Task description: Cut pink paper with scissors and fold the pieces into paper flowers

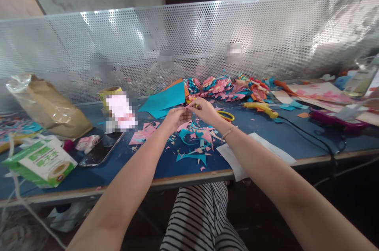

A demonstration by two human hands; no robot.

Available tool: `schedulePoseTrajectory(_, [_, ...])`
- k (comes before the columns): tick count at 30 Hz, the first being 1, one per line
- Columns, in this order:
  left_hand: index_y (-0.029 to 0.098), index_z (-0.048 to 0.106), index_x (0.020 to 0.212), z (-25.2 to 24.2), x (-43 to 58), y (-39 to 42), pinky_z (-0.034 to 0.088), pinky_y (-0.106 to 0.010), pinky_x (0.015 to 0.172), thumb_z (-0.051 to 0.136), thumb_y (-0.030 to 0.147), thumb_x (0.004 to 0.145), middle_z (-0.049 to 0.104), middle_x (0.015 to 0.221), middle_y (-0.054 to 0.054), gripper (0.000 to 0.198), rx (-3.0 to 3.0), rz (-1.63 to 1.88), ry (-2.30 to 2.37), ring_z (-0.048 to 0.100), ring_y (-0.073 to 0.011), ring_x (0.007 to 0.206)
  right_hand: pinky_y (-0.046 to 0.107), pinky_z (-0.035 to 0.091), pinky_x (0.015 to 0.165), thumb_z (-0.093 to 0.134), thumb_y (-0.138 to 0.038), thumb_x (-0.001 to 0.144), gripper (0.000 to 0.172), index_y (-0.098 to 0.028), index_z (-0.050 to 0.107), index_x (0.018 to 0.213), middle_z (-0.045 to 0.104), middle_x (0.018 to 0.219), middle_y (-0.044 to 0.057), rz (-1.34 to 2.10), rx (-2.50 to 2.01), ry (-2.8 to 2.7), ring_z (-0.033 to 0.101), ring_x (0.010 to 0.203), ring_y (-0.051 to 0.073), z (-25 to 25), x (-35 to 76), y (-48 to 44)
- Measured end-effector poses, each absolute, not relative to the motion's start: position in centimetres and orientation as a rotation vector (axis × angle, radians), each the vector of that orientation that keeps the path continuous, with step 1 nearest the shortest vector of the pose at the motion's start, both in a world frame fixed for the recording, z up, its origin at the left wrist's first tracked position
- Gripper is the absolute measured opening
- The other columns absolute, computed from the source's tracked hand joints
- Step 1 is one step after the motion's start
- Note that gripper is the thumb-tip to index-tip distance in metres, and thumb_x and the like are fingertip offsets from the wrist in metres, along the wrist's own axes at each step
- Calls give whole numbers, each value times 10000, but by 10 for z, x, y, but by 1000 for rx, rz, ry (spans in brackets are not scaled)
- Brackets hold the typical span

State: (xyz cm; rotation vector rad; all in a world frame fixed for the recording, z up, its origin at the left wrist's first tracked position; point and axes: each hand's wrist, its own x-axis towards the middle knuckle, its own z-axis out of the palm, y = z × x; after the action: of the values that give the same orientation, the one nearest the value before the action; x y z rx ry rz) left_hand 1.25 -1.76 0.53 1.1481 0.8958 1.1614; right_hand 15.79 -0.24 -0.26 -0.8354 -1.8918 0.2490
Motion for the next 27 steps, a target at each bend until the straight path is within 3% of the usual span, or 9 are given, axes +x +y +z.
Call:
schedulePoseTrajectory(6, [125, 569, 672, 8, 13, -19, 486, -273, 632, 560, 275, 756, 610, 581, -46, 172, 1077, 1168, 872, 588, -122, 545, 240, 372, 604, 539, -213, 748, 131, -165, 650, 798, 564, 771, 26, 294, -843, -1936, 471, 640, 105, -6, 158, 0])
schedulePoseTrajectory(17, [123, 571, 662, 6, 11, -19, 445, -226, 549, 670, 218, 657, 596, 597, -29, 138, 1178, 1235, 922, 539, -80, 494, 223, 370, 567, 520, -256, 746, 107, -158, 556, 723, 534, 715, 12, 405, -831, -1903, 472, 631, 102, -6, 152, -4])
schedulePoseTrajectory(27, [114, 584, 624, 5, 13, -18, 418, -225, 539, 688, 200, 608, 580, 553, -20, 135, 1259, 1226, 926, 510, -70, 482, 220, 376, 528, 513, -273, 751, 194, -164, 572, 900, 531, 760, 9, 447, -827, -1789, 466, 592, 89, -5, 155, -6])
